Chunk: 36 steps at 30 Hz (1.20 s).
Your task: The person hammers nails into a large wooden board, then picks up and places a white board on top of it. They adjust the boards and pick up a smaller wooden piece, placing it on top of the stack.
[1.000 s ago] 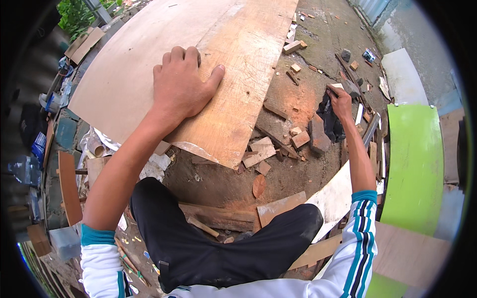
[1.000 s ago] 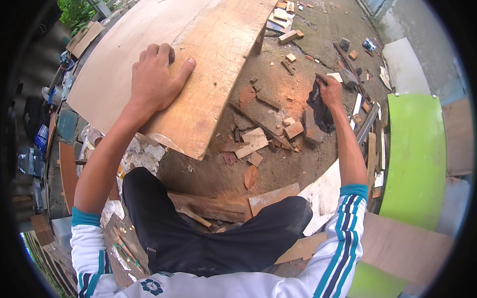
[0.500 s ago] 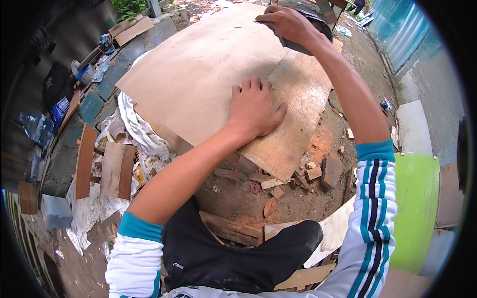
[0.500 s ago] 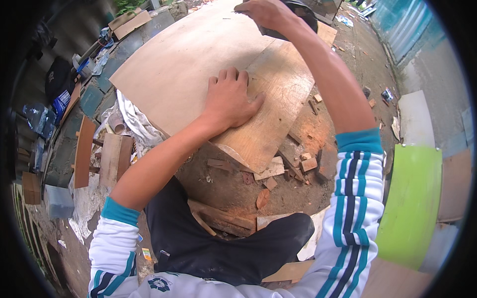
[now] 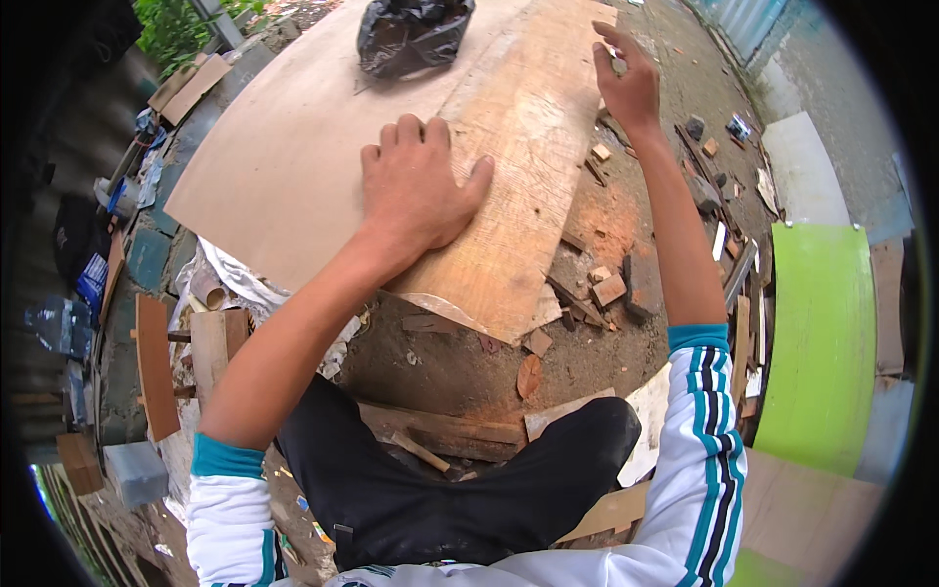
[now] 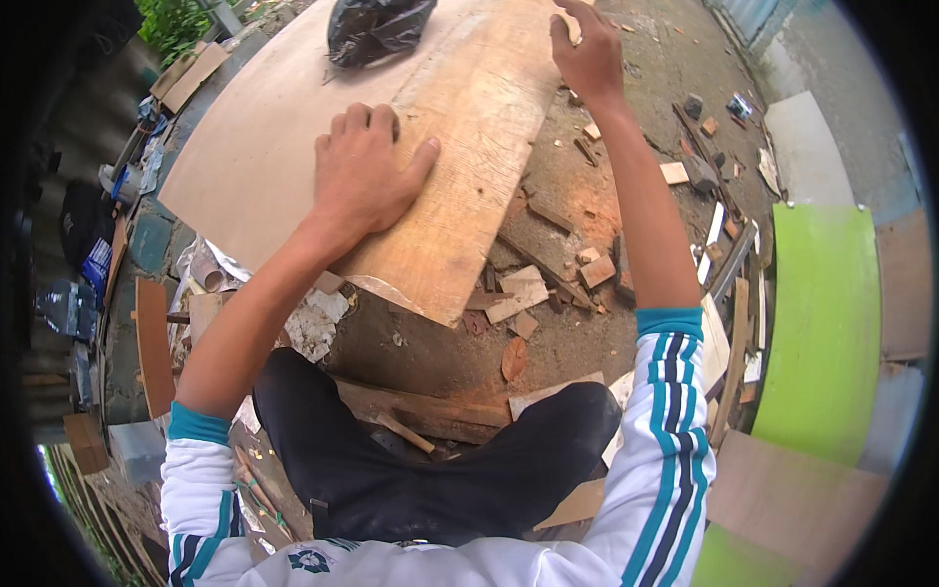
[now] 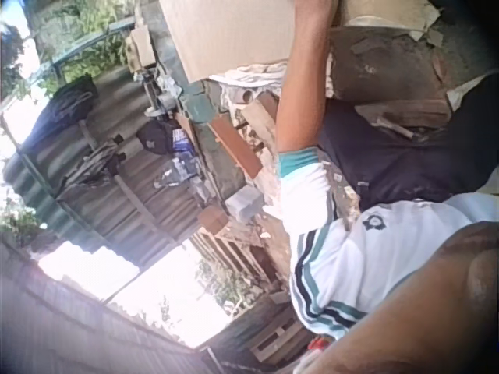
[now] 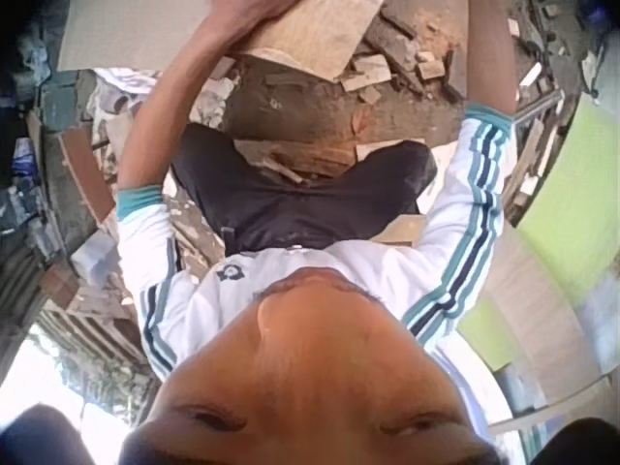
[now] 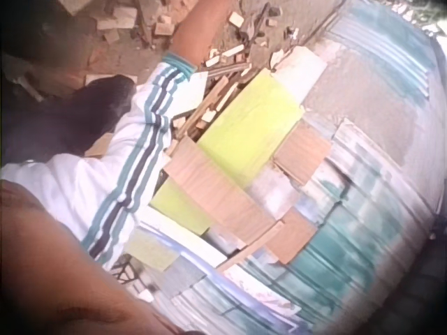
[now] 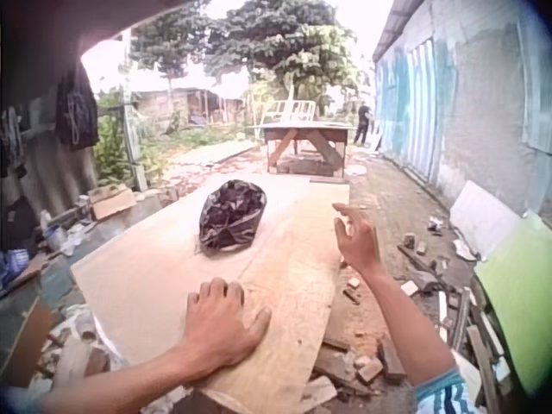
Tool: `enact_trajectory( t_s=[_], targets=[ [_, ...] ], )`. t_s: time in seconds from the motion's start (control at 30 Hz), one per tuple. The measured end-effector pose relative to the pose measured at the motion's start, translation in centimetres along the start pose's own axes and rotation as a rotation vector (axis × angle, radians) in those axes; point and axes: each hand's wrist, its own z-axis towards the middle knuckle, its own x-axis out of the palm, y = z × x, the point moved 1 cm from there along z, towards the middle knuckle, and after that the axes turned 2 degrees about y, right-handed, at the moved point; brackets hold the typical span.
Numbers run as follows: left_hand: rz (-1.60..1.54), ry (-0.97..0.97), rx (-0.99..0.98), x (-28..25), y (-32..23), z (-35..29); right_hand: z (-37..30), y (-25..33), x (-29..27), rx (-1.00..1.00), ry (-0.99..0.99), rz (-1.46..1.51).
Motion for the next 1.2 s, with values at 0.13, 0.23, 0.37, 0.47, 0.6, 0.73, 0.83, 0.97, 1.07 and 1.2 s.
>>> enact_trajectory(
  t_s=[0.13,0.23,0.37,0.47,0.6,0.73,0.83,0.97,1.07,1.2],
  targets=[
    [0.073,-0.055,0.025,1.0,0.4,-0.2,-15.1,-12.3,-1.0,0.604,-0.026,-0.143],
    [0.078,-0.037,0.034,0.8,-0.1,-0.1,-29.9,-19.2,0.3,0.964,0.506,-0.184],
    [0.058,-0.026,0.036,0.6,-0.3,-0.2,-42.4,-20.5,2.5,1.076,0.786,-0.401],
    [0.041,-0.011,0.012,0.6,0.2,-0.2,-45.6,-20.6,4.5,1.237,0.693,-0.502],
    [0.006,-0.036,0.006,0.5,-0.1,-0.1,-46.6,-22.4,4.6,1.176,0.651,-0.466],
    [-0.032,-0.014,-0.025,0.5,-0.1,-0.1,-46.9,-23.0,4.9,1.085,0.684,-0.439],
    [-0.029,0.01,-0.039,0.6,-0.2,-0.1,-46.1,-22.3,5.4,1.122,0.679,-0.45],
    [-0.055,-0.006,-0.022,0.6,-0.3,-0.1,-46.0,-22.7,5.9,0.897,0.943,-0.628],
    [-0.047,0.001,-0.033,0.4,-0.5,0.0,-46.7,-23.1,5.8,0.772,0.942,-0.67],
    [-0.041,-0.004,-0.019,0.7,-0.3,-0.1,-47.6,-23.4,5.5,0.842,0.905,-0.538]
  ],
)
